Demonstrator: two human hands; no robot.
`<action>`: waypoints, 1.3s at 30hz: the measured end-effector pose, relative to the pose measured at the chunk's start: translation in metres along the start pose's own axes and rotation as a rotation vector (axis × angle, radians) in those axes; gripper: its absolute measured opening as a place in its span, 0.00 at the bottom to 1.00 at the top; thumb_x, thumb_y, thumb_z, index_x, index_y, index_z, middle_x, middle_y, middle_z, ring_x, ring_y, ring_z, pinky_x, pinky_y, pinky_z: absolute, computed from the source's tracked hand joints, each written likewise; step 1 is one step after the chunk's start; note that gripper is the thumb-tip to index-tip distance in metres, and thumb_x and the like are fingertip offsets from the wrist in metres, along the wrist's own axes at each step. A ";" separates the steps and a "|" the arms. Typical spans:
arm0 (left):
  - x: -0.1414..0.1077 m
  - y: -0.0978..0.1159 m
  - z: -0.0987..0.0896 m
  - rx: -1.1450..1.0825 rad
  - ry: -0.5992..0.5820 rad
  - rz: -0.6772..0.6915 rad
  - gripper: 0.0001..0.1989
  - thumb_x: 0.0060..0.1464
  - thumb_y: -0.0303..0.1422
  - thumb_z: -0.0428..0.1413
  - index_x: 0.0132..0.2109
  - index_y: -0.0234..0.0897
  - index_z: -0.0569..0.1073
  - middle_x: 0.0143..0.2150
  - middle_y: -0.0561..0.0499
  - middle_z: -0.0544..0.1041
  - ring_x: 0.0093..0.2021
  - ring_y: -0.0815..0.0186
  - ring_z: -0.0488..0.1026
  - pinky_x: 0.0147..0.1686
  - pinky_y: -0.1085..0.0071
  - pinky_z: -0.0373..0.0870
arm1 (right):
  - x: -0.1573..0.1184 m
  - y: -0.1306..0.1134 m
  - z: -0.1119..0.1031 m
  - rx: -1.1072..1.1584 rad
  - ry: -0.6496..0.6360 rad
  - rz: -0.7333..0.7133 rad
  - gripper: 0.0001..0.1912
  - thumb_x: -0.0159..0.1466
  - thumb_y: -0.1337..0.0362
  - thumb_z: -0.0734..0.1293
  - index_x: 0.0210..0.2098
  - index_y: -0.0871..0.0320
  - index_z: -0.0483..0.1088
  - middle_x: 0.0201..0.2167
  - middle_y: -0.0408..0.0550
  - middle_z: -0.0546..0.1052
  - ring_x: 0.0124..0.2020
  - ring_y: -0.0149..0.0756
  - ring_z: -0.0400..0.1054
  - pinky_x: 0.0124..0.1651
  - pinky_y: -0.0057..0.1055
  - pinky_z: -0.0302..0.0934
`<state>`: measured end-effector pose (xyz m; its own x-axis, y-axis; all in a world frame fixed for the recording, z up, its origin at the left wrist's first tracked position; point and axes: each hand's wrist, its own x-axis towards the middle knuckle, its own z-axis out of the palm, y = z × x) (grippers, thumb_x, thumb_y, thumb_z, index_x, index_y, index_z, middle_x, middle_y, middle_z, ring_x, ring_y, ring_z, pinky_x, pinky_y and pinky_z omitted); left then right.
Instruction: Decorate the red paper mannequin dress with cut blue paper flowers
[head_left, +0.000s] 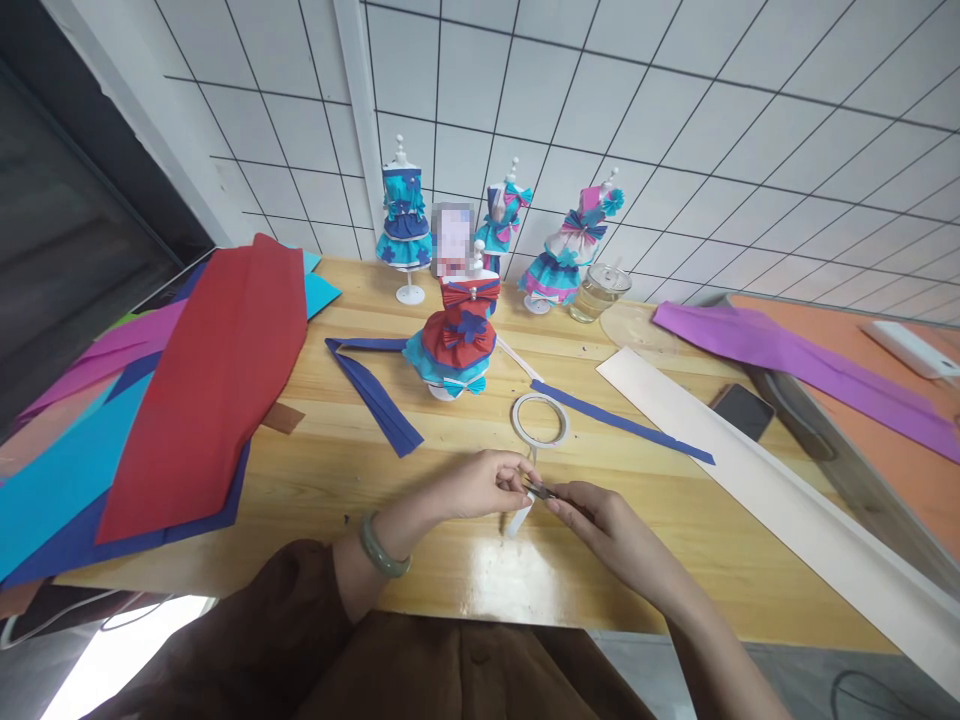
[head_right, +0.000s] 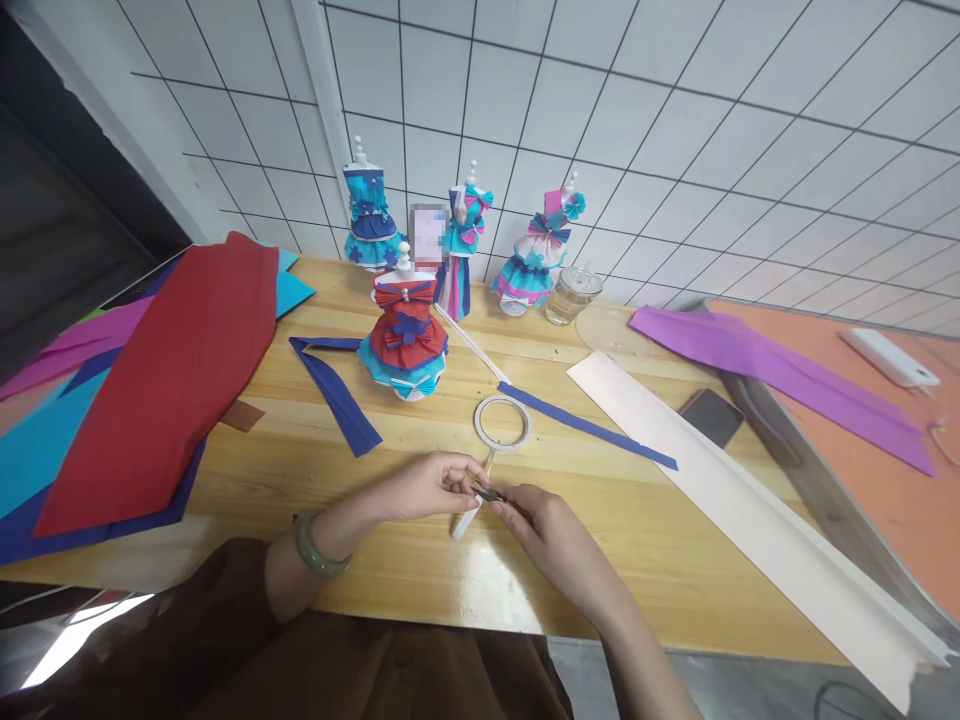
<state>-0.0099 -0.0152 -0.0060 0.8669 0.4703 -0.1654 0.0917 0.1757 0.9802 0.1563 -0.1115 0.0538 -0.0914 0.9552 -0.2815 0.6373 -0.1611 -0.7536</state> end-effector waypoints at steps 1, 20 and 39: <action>0.000 0.000 0.000 -0.001 0.001 0.000 0.13 0.47 0.29 0.56 0.42 0.33 0.70 0.25 0.54 0.71 0.26 0.74 0.65 0.29 0.76 0.59 | 0.000 0.000 0.000 -0.004 -0.001 -0.001 0.18 0.64 0.56 0.56 0.47 0.55 0.70 0.38 0.49 0.76 0.37 0.40 0.69 0.39 0.34 0.61; 0.000 -0.002 0.000 -0.022 -0.028 0.016 0.17 0.46 0.30 0.57 0.45 0.34 0.68 0.26 0.54 0.71 0.26 0.73 0.66 0.29 0.76 0.60 | -0.005 -0.002 0.002 -0.043 0.041 0.001 0.18 0.64 0.55 0.56 0.43 0.57 0.70 0.36 0.50 0.76 0.35 0.40 0.69 0.37 0.33 0.61; -0.007 0.007 -0.001 0.002 0.150 0.099 0.17 0.47 0.29 0.55 0.46 0.35 0.65 0.43 0.44 0.72 0.31 0.73 0.66 0.32 0.75 0.61 | -0.022 0.076 0.013 -0.597 0.469 0.252 0.20 0.63 0.53 0.54 0.47 0.58 0.64 0.42 0.55 0.74 0.38 0.46 0.71 0.34 0.38 0.63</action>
<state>-0.0157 -0.0167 0.0023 0.7887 0.6092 -0.0828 0.0112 0.1203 0.9927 0.1968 -0.1480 -0.0051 0.3572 0.9338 -0.0216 0.9098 -0.3531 -0.2181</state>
